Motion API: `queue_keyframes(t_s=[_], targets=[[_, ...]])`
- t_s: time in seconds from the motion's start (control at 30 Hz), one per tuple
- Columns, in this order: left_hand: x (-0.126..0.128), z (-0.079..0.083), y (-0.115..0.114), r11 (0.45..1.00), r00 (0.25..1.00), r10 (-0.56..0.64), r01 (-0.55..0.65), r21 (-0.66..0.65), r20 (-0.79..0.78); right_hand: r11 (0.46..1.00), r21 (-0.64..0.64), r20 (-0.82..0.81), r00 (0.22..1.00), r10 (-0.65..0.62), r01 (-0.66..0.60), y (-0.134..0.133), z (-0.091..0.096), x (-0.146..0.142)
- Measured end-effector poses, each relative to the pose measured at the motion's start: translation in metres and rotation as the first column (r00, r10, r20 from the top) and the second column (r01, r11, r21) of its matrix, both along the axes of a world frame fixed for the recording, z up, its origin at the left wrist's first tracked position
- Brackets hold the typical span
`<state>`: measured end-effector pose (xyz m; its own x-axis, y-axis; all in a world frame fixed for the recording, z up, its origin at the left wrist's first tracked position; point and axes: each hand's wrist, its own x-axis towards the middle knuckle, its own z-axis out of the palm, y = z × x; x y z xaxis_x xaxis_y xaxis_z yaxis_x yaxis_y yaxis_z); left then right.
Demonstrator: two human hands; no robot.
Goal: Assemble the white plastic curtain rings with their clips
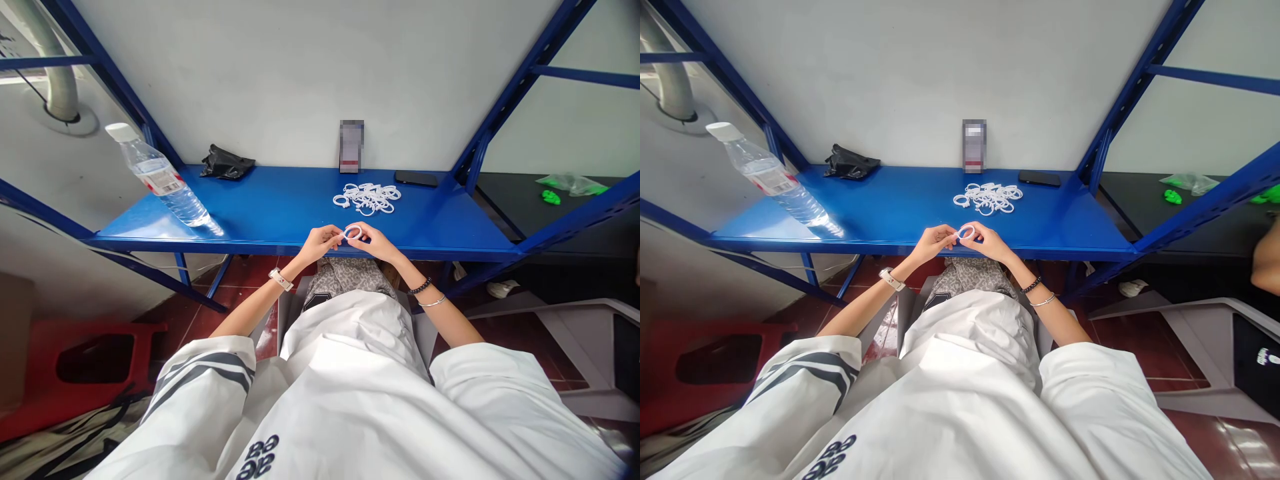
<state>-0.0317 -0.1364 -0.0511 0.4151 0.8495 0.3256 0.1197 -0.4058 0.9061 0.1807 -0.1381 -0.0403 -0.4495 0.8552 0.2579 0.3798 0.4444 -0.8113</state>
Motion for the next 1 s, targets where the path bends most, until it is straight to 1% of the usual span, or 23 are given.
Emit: queue_keyframes(t_s=[0.23, 0.43, 0.53, 0.63, 0.73, 0.83, 1.0], targets=[[0.006, 0.001, 0.001, 0.997, 0.998, 0.026, -0.022, 0.077, -0.055, 0.994, -0.081, -0.038, 0.996, 0.075, -0.078, 0.005, 0.003, 0.012], [0.022, 0.007, 0.014, 0.989, 0.996, -0.020, 0.032, 0.144, -0.082, 0.985, -0.151, -0.103, 0.993, 0.065, -0.080, 0.017, -0.001, 0.025], [0.025, 0.008, 0.017, 0.985, 0.996, -0.023, 0.038, 0.167, -0.089, 0.985, -0.161, -0.102, 0.994, 0.047, -0.063, 0.019, -0.002, 0.025], [0.023, 0.007, 0.018, 0.983, 0.995, -0.036, 0.053, 0.175, -0.098, 0.988, -0.140, -0.079, 0.996, 0.048, -0.059, 0.018, 0.001, 0.022], [0.021, 0.007, 0.017, 0.979, 0.994, -0.043, 0.062, 0.195, -0.102, 0.984, -0.147, -0.058, 0.994, 0.095, -0.103, 0.017, 0.005, 0.020], [0.021, 0.008, 0.018, 0.974, 0.991, -0.068, 0.092, 0.207, -0.119, 0.970, -0.197, -0.085, 0.988, 0.129, -0.144, 0.018, 0.007, 0.020], [0.021, 0.009, 0.018, 0.974, 0.988, -0.112, 0.131, 0.187, -0.109, 0.970, -0.226, -0.124, 0.990, 0.066, -0.093, 0.019, 0.006, 0.020]])
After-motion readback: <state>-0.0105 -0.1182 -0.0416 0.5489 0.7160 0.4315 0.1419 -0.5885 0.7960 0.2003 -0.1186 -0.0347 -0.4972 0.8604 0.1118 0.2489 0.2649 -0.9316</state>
